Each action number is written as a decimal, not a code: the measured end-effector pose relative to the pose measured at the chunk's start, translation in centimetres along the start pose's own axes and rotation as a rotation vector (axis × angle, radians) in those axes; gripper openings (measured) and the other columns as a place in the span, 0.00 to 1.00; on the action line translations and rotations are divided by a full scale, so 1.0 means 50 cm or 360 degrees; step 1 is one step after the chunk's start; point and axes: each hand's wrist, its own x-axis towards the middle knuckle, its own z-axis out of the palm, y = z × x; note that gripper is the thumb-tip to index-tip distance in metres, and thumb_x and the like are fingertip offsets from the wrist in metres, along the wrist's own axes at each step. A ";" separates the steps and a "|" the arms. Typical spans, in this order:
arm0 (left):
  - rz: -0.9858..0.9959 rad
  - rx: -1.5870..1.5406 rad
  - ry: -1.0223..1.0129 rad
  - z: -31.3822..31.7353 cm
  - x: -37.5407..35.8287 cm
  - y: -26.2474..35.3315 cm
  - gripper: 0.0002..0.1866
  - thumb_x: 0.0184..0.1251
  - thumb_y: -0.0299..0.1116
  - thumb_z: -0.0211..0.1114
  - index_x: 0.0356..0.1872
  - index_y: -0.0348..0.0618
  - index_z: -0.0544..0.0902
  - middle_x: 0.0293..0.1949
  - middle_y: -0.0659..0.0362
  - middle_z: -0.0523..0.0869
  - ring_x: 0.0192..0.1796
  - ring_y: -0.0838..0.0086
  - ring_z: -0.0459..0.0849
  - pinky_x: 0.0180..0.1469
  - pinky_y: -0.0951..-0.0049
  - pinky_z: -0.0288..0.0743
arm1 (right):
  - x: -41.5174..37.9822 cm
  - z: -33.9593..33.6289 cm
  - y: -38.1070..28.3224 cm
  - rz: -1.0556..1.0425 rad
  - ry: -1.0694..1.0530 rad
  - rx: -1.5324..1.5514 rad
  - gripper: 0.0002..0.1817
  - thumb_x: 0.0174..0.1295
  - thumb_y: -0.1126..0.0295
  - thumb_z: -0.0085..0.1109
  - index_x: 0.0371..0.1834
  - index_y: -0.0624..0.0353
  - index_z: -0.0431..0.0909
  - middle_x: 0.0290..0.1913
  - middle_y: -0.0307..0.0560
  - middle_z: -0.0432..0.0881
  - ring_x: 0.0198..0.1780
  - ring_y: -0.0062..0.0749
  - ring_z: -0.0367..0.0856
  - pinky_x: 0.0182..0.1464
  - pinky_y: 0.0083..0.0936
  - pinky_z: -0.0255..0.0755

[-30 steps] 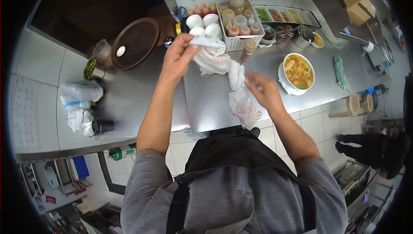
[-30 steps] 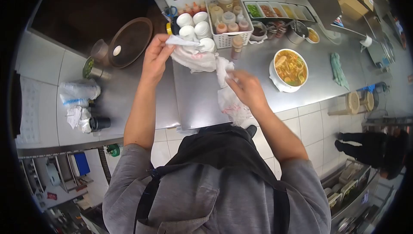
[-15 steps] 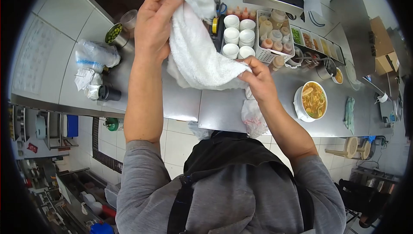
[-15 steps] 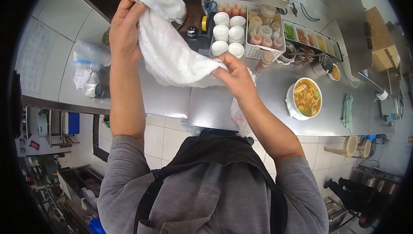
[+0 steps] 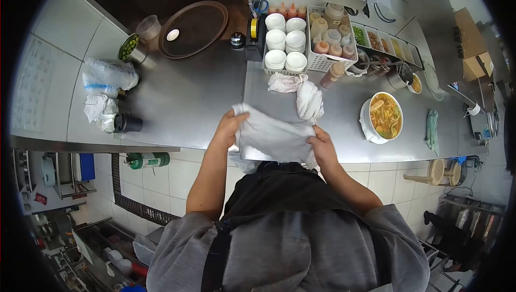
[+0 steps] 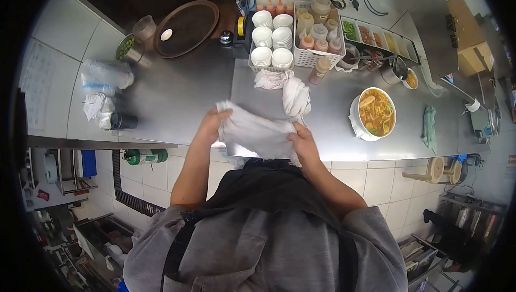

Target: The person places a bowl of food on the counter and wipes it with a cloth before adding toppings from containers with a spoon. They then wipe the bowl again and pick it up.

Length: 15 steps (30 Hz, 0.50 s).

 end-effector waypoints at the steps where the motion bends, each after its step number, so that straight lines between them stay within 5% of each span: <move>1: 0.0104 0.0028 -0.0040 0.015 -0.017 0.030 0.17 0.62 0.27 0.63 0.50 0.31 0.76 0.43 0.52 0.83 0.47 0.66 0.83 0.48 0.67 0.79 | -0.017 -0.002 -0.016 -0.0086 -0.0062 0.0039 0.18 0.51 0.81 0.51 0.47 0.67 0.77 0.42 0.43 0.82 0.42 0.23 0.77 0.49 0.21 0.69; 7: 0.0506 -0.0172 -0.0288 0.054 -0.026 0.151 0.12 0.61 0.29 0.64 0.44 0.34 0.79 0.42 0.55 0.84 0.46 0.69 0.83 0.53 0.69 0.74 | 0.028 -0.004 -0.105 -0.0293 0.0113 0.0414 0.13 0.58 0.73 0.60 0.44 0.68 0.79 0.41 0.43 0.82 0.41 0.21 0.78 0.47 0.19 0.68; 13: 0.0846 -0.0316 -0.0095 -0.044 0.041 0.149 0.11 0.54 0.25 0.63 0.39 0.34 0.80 0.38 0.55 0.84 0.47 0.68 0.79 0.55 0.69 0.67 | 0.078 -0.022 -0.136 -0.0444 0.0264 0.0082 0.09 0.57 0.72 0.62 0.37 0.66 0.83 0.38 0.41 0.84 0.41 0.21 0.78 0.51 0.19 0.66; 15: 0.0813 -0.0230 -0.0211 -0.135 0.072 0.074 0.16 0.52 0.26 0.62 0.44 0.34 0.78 0.44 0.53 0.82 0.51 0.66 0.79 0.59 0.63 0.66 | 0.066 -0.047 -0.072 -0.0504 0.0188 -0.0170 0.10 0.57 0.71 0.62 0.38 0.67 0.82 0.35 0.39 0.84 0.38 0.18 0.78 0.47 0.19 0.68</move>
